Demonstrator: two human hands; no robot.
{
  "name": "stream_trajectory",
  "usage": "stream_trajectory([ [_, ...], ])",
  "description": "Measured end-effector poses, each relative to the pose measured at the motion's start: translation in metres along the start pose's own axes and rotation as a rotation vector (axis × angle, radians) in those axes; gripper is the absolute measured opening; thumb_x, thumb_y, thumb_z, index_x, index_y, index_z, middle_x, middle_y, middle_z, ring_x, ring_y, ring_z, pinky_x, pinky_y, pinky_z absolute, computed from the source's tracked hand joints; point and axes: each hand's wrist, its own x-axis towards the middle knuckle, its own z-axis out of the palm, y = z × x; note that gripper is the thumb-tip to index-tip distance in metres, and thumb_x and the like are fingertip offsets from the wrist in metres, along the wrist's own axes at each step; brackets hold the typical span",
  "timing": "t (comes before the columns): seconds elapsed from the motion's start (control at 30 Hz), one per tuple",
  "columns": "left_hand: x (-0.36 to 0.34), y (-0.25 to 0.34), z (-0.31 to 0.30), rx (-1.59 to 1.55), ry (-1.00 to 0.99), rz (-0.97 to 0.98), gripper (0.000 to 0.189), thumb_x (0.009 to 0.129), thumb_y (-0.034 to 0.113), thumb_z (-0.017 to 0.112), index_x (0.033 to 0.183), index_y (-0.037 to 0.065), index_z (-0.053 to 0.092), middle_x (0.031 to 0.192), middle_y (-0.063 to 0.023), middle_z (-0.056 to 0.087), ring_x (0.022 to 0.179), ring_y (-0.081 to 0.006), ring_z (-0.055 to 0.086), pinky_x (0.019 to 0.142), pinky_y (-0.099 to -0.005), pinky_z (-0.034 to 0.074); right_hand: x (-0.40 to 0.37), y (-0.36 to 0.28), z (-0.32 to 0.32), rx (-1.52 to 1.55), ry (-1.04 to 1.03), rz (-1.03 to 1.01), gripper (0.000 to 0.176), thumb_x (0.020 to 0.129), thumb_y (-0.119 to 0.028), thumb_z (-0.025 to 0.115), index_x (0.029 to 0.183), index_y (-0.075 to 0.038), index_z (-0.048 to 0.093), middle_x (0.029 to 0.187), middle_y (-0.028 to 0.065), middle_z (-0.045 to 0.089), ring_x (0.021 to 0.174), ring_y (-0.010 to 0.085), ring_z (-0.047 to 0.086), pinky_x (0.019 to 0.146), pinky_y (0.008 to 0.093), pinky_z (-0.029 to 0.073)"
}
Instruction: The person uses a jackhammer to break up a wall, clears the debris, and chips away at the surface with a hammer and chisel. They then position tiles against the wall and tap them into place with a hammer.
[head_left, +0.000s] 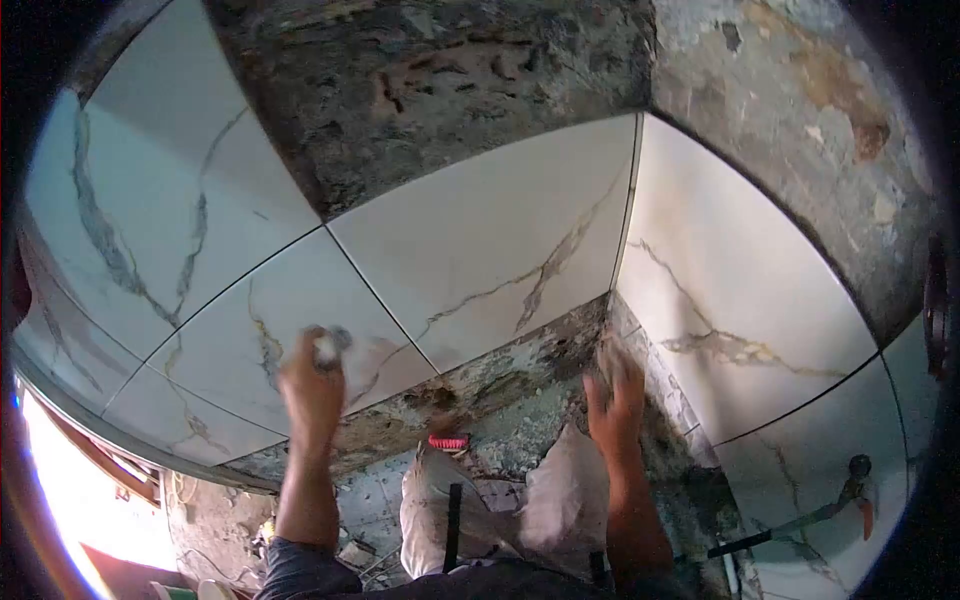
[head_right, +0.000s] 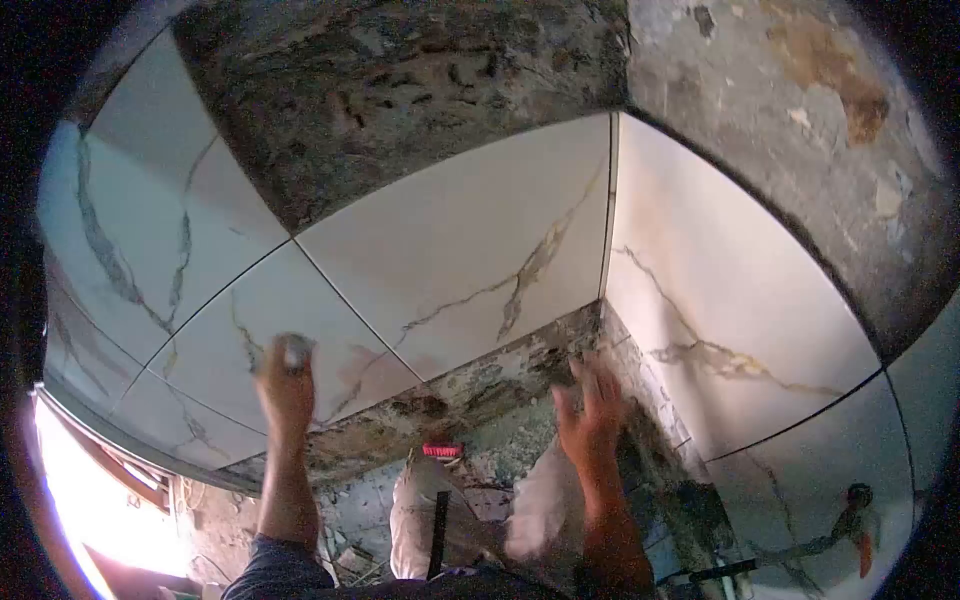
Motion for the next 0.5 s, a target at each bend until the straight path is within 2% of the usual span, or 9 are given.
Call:
stream_trajectory([
  [0.03, 0.019, 0.008, -0.016, 0.041, 0.054, -0.137, 0.030, 0.076, 0.017, 0.072, 0.098, 0.001, 0.057, 0.078, -0.0201, 0.063, 0.069, -0.0300, 0.064, 0.060, -0.0347, 0.050, 0.048, -0.021, 0.001, -0.046, 0.040, -0.147, 0.047, 0.081, -0.022, 0.065, 0.121, -0.003, 0.050, 0.127, 0.0193, 0.046, 0.118, 0.0379, 0.042, 0.098, 0.0482, 0.033],
  [0.07, 0.033, -0.001, -0.025, 0.103, 0.158, -0.097, 0.030, 0.075, 0.017, 0.073, 0.091, 0.000, 0.055, 0.072, -0.0177, 0.062, 0.069, -0.0261, 0.065, 0.058, -0.0337, 0.049, 0.094, -0.045, 0.001, -0.083, 0.106, -0.262, 0.050, 0.082, -0.026, 0.064, 0.124, -0.003, 0.047, 0.132, 0.0188, 0.042, 0.121, 0.0360, 0.039, 0.100, 0.0482, 0.030],
  [0.1, 0.045, -0.008, -0.034, 0.099, 0.164, -0.104, 0.030, 0.075, 0.017, 0.073, 0.091, 0.000, 0.055, 0.072, -0.0177, 0.062, 0.069, -0.0261, 0.065, 0.058, -0.0337, 0.049, 0.136, -0.068, 0.002, -0.111, 0.161, -0.366, 0.053, 0.083, -0.029, 0.063, 0.125, -0.003, 0.046, 0.131, 0.0182, 0.041, 0.121, 0.0355, 0.039, 0.100, 0.0482, 0.030],
  [0.17, 0.062, -0.018, -0.047, 0.101, 0.164, -0.177, 0.035, 0.073, 0.022, 0.076, 0.090, 0.003, 0.052, 0.061, -0.0130, 0.056, 0.049, -0.0211, 0.054, 0.047, -0.0332, 0.043, 0.203, -0.089, 0.019, -0.178, 0.300, -0.530, 0.050, 0.083, -0.036, 0.062, 0.117, -0.001, 0.051, 0.123, 0.0180, 0.047, 0.117, 0.0355, 0.042, 0.098, 0.0491, 0.030],
  [0.2, 0.065, -0.021, -0.049, 0.099, 0.167, -0.180, 0.035, 0.073, 0.022, 0.076, 0.090, 0.003, 0.052, 0.061, -0.0130, 0.056, 0.049, -0.0211, 0.054, 0.047, -0.0332, 0.043, 0.223, -0.094, 0.026, -0.178, 0.299, -0.535, 0.050, 0.083, -0.036, 0.062, 0.117, -0.001, 0.051, 0.123, 0.0180, 0.047, 0.117, 0.0355, 0.042, 0.098, 0.0491, 0.030],
  [0.23, 0.067, -0.024, -0.050, -0.006, 0.142, -0.236, 0.036, 0.071, 0.022, 0.077, 0.088, 0.003, 0.051, 0.060, -0.0117, 0.055, 0.049, -0.0204, 0.052, 0.047, -0.0330, 0.042, 0.240, -0.097, 0.033, -0.262, 0.306, -0.514, 0.046, 0.083, -0.036, 0.061, 0.111, 0.000, 0.053, 0.116, 0.0178, 0.050, 0.111, 0.0357, 0.045, 0.095, 0.0490, 0.033],
  [0.3, 0.071, -0.030, -0.048, -0.122, 0.121, -0.294, 0.036, 0.070, 0.021, 0.077, 0.087, 0.003, 0.050, 0.059, -0.0103, 0.054, 0.048, -0.0197, 0.050, 0.047, -0.0328, 0.042, 0.248, -0.110, 0.042, -0.354, 0.315, -0.501, 0.044, 0.083, -0.036, 0.061, 0.105, 0.001, 0.055, 0.108, 0.0176, 0.053, 0.104, 0.0359, 0.048, 0.091, 0.0490, 0.035],
  [0.37, 0.071, -0.034, -0.045, -0.017, 0.192, -0.179, 0.037, 0.069, 0.019, 0.078, 0.085, 0.004, 0.049, 0.058, -0.0089, 0.054, 0.047, -0.0181, 0.047, 0.046, -0.0316, 0.041, 0.240, -0.127, 0.053, -0.307, 0.243, -0.544, 0.046, 0.081, -0.041, 0.061, 0.096, 0.002, 0.057, 0.100, 0.0157, 0.054, 0.096, 0.0340, 0.052, 0.089, 0.0495, 0.036],
  [0.5, 0.071, -0.029, -0.049, 0.044, 0.114, -0.269, 0.039, 0.069, 0.019, 0.076, 0.087, 0.003, 0.046, 0.064, -0.0097, 0.056, 0.054, -0.0205, 0.047, 0.052, -0.0338, 0.043, 0.203, -0.182, 0.079, 0.073, 0.080, -0.859, 0.046, 0.080, -0.043, 0.062, 0.096, 0.001, 0.060, 0.105, 0.0166, 0.054, 0.101, 0.0324, 0.052, 0.090, 0.0461, 0.038],
])
